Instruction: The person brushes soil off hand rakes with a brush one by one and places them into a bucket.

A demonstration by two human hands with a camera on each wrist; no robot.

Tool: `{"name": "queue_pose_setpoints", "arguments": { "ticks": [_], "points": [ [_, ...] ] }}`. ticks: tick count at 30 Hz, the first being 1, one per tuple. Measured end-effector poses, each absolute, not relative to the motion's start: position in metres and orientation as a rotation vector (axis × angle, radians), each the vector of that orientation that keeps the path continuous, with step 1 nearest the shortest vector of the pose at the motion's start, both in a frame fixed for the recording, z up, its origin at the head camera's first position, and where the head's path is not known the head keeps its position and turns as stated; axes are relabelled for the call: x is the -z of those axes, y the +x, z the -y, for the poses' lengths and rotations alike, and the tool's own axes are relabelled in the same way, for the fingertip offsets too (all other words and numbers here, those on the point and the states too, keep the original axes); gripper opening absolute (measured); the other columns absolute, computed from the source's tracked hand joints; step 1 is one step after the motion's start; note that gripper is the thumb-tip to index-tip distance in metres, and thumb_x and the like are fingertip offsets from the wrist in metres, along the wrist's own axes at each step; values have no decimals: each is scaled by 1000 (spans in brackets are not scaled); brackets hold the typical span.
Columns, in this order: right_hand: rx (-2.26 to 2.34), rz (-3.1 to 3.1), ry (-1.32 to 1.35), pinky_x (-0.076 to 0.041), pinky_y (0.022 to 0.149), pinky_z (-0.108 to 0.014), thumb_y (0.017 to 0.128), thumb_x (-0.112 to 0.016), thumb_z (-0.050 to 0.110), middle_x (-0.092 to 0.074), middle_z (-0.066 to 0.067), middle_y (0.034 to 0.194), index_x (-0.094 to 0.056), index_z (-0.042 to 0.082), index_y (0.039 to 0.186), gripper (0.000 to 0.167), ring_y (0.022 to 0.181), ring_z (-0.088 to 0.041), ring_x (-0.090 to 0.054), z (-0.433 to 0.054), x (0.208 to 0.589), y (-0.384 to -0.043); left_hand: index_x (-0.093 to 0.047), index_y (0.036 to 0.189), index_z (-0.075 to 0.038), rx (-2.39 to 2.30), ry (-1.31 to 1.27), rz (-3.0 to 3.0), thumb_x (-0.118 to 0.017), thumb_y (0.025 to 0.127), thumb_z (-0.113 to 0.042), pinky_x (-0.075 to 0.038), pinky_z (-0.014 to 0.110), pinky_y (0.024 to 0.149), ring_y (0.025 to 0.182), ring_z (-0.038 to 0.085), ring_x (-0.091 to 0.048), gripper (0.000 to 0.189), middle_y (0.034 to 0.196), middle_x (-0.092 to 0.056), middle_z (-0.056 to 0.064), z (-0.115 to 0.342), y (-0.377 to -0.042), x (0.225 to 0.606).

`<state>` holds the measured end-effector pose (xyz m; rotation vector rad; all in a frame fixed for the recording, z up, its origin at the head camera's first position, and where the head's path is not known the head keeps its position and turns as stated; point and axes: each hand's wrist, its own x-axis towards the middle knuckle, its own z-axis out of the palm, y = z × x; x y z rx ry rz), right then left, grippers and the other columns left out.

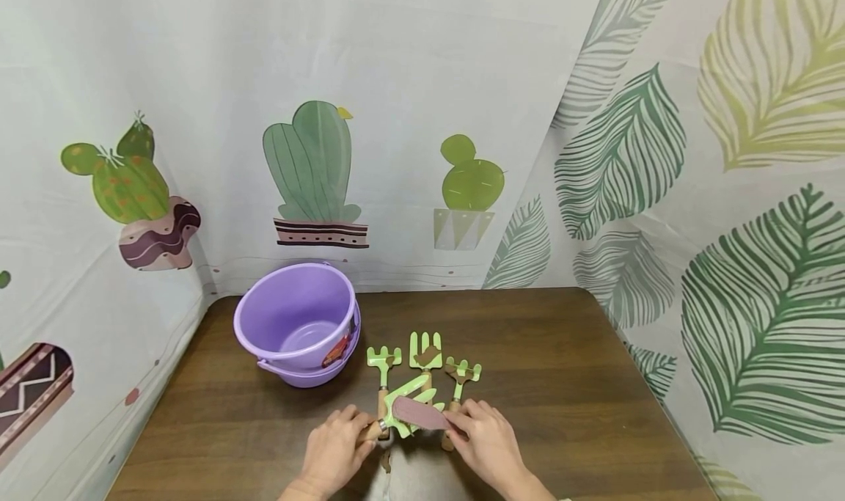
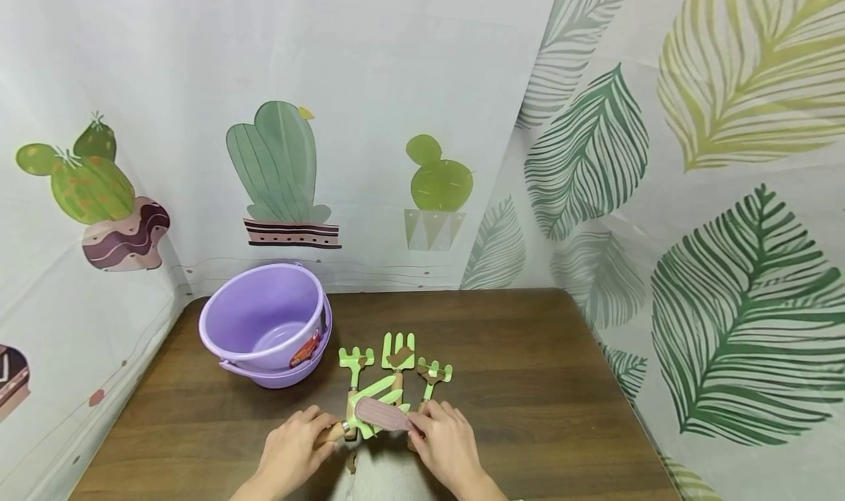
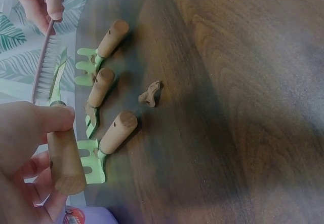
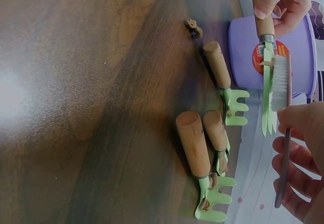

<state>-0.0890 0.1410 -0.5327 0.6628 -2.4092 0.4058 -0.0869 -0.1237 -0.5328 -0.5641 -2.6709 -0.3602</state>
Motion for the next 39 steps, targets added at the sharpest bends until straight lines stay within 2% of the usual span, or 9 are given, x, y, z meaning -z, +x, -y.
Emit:
{"name": "queue_pose_setpoints", "arguments": {
  "ticks": [17, 29, 39],
  "points": [
    [-417, 2363, 682, -38, 58, -21, 55, -81, 18, -55, 15, 73, -73, 21, 84, 30, 63, -3, -46, -151, 538, -86, -67, 87, -22, 369, -508, 2715, -82, 60, -31, -41, 25, 48, 66, 10, -51, 32, 79, -54, -9, 130, -87, 535],
    [-397, 2360, 655, -38, 56, -23, 58, -79, 20, -54, 13, 74, -73, 20, 88, 31, 64, -5, -46, -146, 528, -92, -67, 91, -20, 371, -565, 2719, -81, 60, -31, -44, 27, 48, 67, 12, -54, 36, 84, -58, -6, 123, -83, 538],
    [-366, 2398, 677, -38, 55, -23, 59, -80, 22, -55, 13, 75, -72, 21, 86, 28, 64, -6, -48, -140, 531, -90, -66, 87, -20, 366, -522, 2683, -81, 59, -31, -40, 26, 45, 63, 11, -51, 33, 75, -51, -8, 122, -85, 537]
  ]
}}
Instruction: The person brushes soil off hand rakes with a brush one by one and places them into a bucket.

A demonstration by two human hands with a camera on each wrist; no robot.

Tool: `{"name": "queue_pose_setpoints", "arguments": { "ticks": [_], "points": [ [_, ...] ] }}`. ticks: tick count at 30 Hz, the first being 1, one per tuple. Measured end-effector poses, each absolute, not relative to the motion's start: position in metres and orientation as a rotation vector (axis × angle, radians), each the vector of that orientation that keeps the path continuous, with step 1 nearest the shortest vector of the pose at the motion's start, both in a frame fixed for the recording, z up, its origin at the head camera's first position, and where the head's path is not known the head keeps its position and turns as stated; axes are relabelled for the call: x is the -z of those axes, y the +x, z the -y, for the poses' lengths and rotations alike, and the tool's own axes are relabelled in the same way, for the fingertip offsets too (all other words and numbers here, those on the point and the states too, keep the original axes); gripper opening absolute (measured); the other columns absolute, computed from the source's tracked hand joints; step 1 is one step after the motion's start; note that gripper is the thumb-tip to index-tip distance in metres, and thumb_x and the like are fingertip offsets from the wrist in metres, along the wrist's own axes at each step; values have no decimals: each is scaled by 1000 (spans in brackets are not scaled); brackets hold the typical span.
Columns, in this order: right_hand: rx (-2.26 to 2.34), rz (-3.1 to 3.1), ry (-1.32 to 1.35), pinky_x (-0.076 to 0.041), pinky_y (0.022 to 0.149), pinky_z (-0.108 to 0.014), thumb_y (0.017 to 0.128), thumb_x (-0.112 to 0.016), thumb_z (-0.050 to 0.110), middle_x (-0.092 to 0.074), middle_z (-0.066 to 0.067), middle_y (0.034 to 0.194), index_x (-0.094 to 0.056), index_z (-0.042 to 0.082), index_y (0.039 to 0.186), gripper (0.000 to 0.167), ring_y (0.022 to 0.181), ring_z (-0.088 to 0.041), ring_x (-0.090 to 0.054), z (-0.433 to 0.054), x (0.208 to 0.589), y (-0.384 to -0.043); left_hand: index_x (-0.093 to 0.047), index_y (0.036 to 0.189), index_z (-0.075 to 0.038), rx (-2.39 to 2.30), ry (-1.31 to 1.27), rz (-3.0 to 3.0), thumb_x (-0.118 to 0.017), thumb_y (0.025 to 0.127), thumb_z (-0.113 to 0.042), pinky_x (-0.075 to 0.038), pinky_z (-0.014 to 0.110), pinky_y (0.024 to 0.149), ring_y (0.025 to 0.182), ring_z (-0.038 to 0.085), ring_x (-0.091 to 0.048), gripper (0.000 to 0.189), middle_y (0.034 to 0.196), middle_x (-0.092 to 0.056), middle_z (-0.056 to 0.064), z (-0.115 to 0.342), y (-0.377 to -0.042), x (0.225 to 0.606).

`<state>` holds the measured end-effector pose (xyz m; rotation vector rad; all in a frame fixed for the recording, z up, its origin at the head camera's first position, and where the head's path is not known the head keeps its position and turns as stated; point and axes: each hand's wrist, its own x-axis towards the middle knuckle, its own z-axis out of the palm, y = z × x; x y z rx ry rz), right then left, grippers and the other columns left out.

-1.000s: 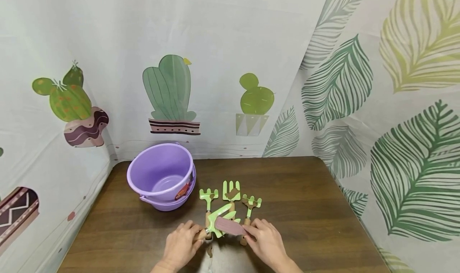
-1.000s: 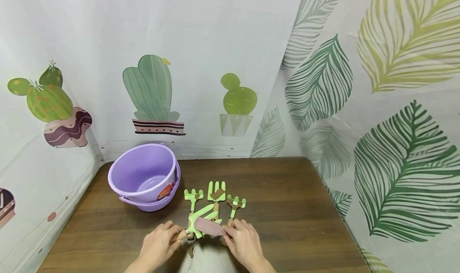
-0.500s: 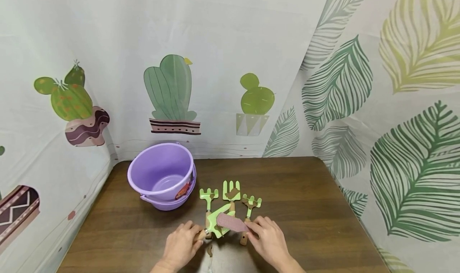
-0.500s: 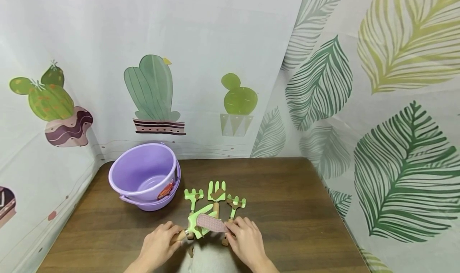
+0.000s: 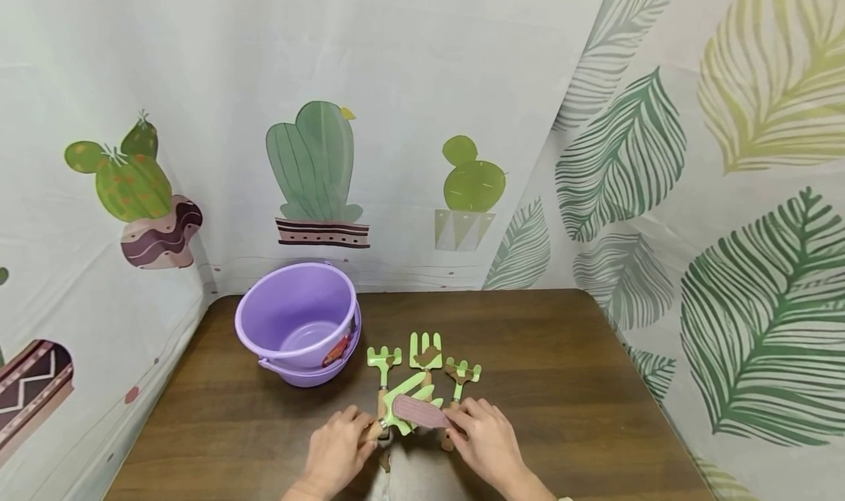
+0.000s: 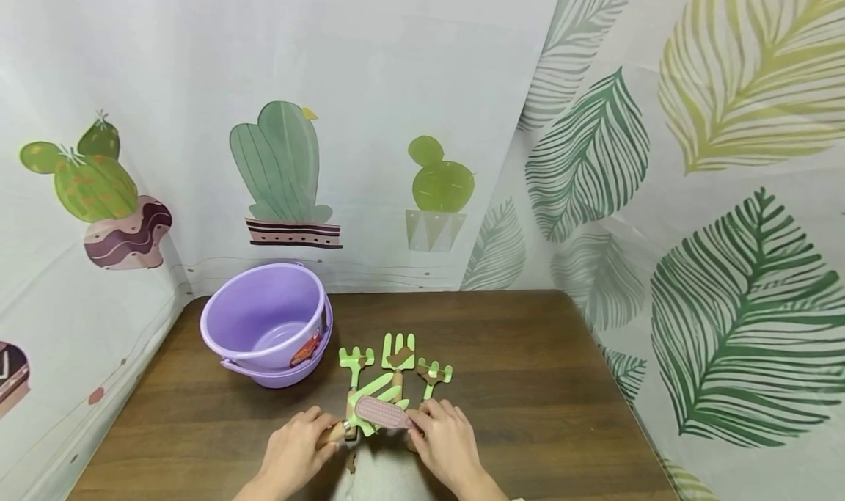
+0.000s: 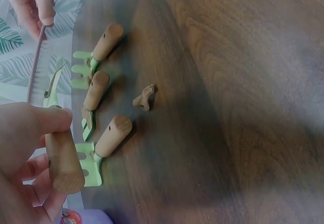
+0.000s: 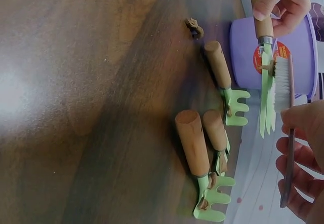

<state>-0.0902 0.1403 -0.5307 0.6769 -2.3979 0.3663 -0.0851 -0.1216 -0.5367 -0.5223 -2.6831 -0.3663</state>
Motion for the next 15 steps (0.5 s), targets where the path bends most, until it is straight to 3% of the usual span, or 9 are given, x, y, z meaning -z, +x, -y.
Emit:
{"name": "queue_pose_setpoints", "arguments": {
  "ticks": [15],
  "points": [
    [-399, 2349, 700, -38, 59, -21, 56, -81, 19, -54, 14, 74, -73, 21, 86, 31, 64, -4, -46, -156, 538, -84, -65, 86, -22, 371, -469, 2680, -81, 59, -29, -40, 23, 45, 63, 9, -51, 32, 76, -52, -10, 133, -89, 534]
  ]
}}
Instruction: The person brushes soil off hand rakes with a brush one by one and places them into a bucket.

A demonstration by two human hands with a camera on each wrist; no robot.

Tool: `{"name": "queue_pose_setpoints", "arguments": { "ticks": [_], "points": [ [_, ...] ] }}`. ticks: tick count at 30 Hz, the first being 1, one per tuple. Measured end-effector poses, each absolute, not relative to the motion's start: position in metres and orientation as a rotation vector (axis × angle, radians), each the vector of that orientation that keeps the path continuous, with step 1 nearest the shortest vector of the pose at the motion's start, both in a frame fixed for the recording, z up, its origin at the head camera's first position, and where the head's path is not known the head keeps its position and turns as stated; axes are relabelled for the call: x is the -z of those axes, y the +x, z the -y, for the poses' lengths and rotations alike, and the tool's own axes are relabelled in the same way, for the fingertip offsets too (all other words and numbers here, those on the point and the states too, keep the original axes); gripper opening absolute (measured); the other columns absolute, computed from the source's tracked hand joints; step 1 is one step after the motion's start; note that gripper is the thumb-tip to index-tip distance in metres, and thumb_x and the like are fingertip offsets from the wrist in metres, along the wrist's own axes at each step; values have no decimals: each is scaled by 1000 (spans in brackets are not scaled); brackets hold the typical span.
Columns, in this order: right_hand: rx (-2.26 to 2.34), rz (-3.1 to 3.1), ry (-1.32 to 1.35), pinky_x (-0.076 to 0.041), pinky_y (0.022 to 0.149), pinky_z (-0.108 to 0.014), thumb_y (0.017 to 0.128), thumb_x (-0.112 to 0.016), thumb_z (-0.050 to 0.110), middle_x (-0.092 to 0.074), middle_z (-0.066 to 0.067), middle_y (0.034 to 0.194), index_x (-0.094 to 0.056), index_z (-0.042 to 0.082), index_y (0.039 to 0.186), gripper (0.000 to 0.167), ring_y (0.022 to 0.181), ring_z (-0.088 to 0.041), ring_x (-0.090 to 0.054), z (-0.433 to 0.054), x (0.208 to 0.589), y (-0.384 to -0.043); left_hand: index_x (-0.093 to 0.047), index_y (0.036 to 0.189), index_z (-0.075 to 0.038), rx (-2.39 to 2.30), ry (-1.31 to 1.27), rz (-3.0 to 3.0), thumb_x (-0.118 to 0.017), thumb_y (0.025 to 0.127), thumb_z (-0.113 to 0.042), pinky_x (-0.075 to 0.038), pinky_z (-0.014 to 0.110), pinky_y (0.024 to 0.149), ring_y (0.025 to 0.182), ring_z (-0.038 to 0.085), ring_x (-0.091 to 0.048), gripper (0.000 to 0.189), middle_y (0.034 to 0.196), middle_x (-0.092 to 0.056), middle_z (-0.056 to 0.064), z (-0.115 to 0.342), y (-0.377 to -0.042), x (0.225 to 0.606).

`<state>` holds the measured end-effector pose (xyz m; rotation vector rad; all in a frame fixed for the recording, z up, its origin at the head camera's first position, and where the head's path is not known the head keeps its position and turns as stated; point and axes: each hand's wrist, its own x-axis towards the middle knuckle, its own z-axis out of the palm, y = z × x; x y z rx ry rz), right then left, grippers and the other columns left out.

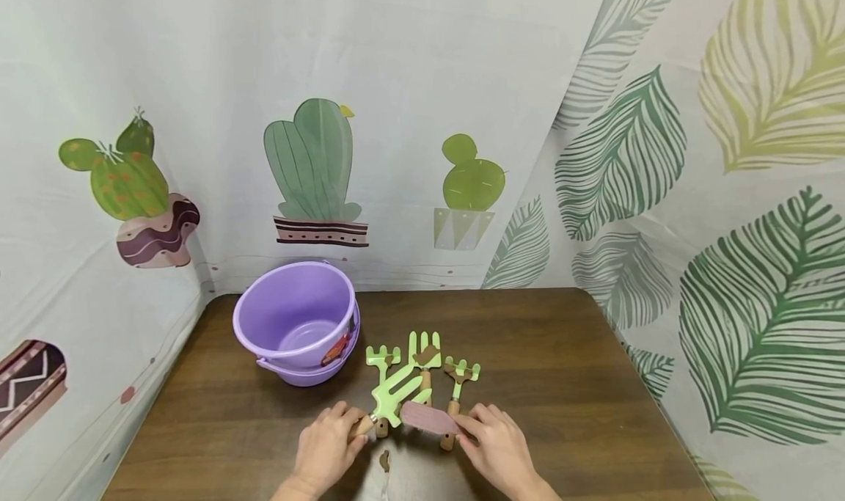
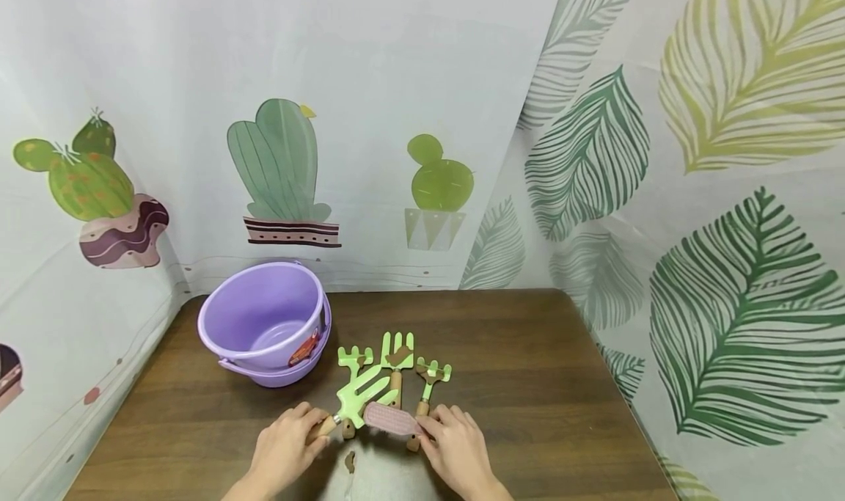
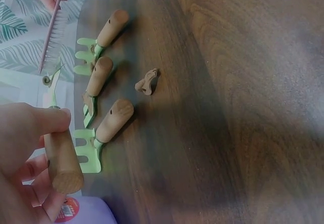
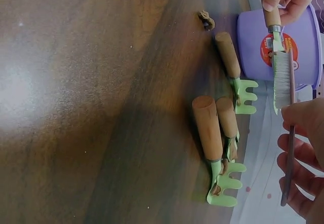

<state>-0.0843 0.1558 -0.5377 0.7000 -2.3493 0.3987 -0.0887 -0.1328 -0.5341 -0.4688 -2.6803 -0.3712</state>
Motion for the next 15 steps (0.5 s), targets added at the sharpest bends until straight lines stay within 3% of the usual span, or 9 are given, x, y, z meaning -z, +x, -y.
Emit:
{"name": "queue_pose_setpoints", "arguments": {
  "ticks": [15],
  "points": [
    [-413, 2321, 694, -37, 57, -22, 57, -79, 19, -53, 14, 75, -73, 21, 89, 33, 64, -4, -45, -153, 529, -87, -66, 88, -24, 395, -457, 2718, -81, 60, -30, -40, 24, 47, 65, 9, -51, 32, 76, -51, -11, 131, -87, 538]
  ]
}}
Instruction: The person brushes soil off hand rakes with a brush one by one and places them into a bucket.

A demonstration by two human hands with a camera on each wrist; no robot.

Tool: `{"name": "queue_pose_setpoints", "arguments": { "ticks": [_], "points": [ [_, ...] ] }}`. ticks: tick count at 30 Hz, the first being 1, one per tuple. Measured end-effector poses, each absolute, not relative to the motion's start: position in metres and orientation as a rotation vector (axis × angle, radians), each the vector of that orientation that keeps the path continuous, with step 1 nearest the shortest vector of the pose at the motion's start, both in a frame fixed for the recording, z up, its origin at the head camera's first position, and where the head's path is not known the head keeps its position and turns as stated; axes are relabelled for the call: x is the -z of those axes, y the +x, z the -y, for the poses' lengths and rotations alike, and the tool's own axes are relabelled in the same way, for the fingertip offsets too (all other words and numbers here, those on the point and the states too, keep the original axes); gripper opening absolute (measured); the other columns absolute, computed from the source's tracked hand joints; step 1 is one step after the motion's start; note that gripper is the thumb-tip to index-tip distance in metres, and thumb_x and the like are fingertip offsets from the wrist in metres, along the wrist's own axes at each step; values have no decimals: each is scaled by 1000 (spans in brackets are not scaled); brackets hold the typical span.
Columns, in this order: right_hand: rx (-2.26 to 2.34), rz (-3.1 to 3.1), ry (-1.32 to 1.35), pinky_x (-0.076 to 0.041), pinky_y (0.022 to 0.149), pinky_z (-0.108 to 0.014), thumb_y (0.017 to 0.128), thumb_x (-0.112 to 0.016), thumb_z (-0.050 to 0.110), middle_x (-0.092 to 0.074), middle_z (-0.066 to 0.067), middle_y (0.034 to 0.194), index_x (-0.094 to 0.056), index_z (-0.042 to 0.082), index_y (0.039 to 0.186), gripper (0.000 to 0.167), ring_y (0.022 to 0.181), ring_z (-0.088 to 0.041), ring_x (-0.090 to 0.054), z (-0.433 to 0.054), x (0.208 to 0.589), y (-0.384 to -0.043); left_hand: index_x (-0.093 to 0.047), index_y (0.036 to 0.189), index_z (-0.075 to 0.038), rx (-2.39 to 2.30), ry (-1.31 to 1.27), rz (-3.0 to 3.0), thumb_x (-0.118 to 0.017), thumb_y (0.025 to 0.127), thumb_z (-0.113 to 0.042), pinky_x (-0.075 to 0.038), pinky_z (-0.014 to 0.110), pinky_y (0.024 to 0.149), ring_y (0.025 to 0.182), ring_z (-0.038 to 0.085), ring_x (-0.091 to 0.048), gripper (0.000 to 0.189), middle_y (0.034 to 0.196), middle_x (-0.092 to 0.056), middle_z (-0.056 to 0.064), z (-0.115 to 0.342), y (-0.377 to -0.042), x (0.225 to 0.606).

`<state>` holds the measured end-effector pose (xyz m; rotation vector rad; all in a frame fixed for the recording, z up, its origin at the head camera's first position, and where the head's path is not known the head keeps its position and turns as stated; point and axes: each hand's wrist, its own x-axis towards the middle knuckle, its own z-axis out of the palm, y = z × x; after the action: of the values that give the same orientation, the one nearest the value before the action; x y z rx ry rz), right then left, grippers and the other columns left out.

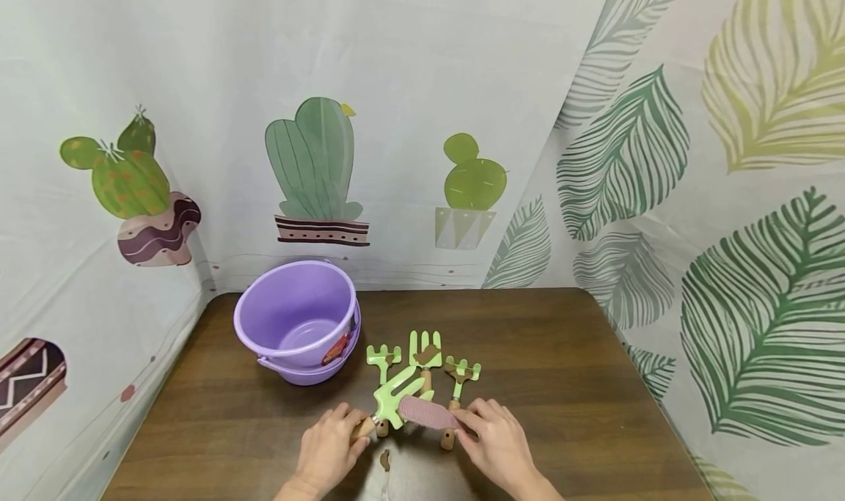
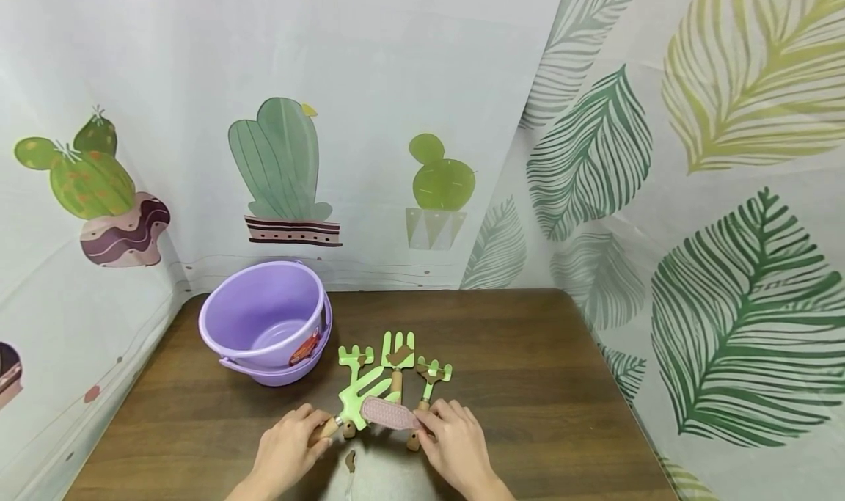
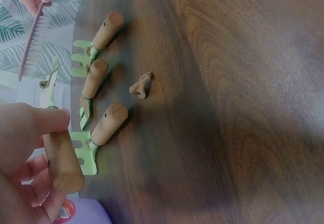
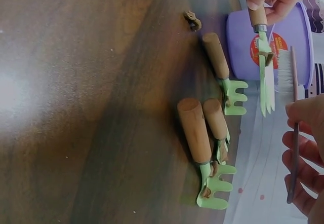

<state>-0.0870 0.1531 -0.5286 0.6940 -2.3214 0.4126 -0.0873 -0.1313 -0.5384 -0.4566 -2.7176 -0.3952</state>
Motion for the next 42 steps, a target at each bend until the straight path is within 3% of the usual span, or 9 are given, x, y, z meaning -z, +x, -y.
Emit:
{"name": "queue_pose_setpoints", "arguments": {
  "ticks": [11, 23, 42],
  "points": [
    [-383, 2356, 677, -37, 55, -22, 58, -79, 22, -53, 14, 75, -73, 21, 89, 32, 64, -5, -45, -145, 527, -92, -66, 87, -21, 394, -550, 2664, -82, 59, -31, -40, 25, 45, 64, 10, -52, 34, 79, -53, -9, 125, -85, 538],
    [-385, 2375, 689, -40, 59, -23, 57, -80, 20, -53, 15, 74, -73, 22, 89, 33, 64, -4, -47, -153, 534, -85, -65, 86, -23, 386, -392, 2715, -82, 58, -29, -37, 24, 44, 63, 10, -51, 33, 72, -47, -10, 141, -91, 533],
    [-365, 2406, 638, -40, 57, -23, 58, -81, 22, -54, 15, 75, -72, 23, 85, 29, 66, -3, -47, -162, 540, -84, -65, 88, -23, 394, -411, 2732, -81, 61, -30, -40, 25, 46, 65, 10, -53, 32, 76, -50, -10, 141, -87, 538]
  ]
}}
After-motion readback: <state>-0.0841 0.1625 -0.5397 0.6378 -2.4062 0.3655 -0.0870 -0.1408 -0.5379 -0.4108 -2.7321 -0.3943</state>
